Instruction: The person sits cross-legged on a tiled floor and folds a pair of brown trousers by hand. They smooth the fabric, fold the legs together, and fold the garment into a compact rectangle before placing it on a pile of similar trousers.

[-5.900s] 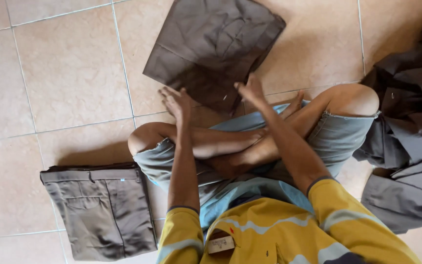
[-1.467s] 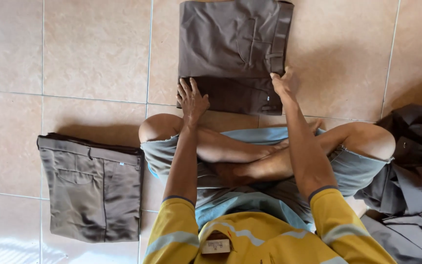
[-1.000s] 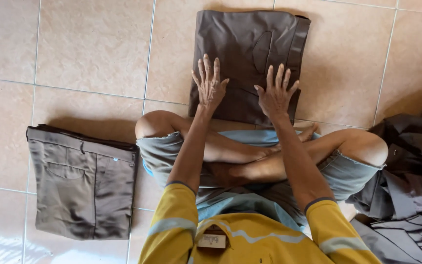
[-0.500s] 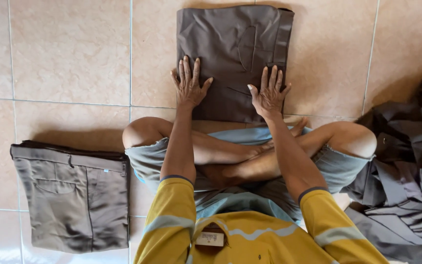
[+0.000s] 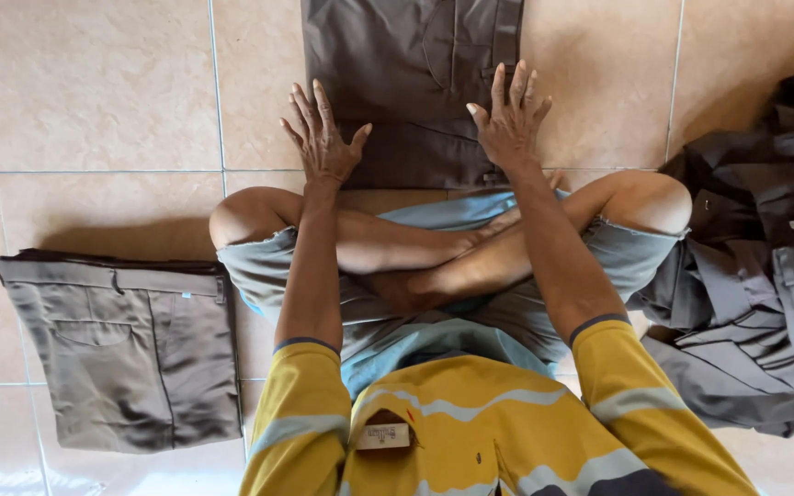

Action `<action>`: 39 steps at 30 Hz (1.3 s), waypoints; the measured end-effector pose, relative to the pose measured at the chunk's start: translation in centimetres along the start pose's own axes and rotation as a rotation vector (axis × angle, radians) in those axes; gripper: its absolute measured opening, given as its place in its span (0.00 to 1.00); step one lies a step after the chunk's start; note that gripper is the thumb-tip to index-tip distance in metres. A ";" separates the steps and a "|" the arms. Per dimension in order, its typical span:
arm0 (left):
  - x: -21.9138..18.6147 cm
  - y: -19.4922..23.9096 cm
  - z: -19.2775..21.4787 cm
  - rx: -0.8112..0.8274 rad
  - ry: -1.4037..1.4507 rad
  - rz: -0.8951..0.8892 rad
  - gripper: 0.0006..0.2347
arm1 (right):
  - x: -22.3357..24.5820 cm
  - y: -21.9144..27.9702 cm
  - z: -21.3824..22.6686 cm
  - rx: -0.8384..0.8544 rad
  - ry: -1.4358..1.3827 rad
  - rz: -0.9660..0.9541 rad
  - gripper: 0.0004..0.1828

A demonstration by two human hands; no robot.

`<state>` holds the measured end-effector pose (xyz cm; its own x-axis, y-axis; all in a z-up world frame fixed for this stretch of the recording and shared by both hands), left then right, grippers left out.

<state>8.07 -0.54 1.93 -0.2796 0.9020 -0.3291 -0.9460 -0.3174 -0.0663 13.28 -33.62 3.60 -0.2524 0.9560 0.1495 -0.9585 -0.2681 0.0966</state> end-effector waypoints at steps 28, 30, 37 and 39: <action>0.0 -3.1 -1.8 -0.044 -0.047 0.028 0.57 | -1.9 -0.9 -1.6 0.025 -0.155 -0.375 0.57; -1.0 -2.7 -0.8 -0.045 -0.066 -0.057 0.52 | -1.3 -1.2 -1.9 -0.046 -0.034 -0.247 0.56; 1.2 -0.9 -3.2 0.345 -0.065 -0.083 0.33 | -0.4 0.0 -3.1 0.206 -0.109 -0.160 0.46; 1.2 -1.0 -3.6 0.334 -0.059 -0.086 0.34 | -0.4 -0.3 -3.2 0.242 -0.132 -0.179 0.45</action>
<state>9.26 -0.15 -1.77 -0.1960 0.9397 -0.2804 -0.9653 -0.1346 0.2239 13.21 -33.53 0.41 -0.0484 0.9711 0.2338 -0.9227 -0.1331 0.3619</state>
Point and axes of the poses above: each hand's wrist, its own y-axis away from the middle knuckle, its own z-axis out of the back of the hand, x = y × z, the point moved 7 cm from there along -y, towards the middle knuckle, and after that the axes turned 9 degrees about z, right-handed, at the moved point
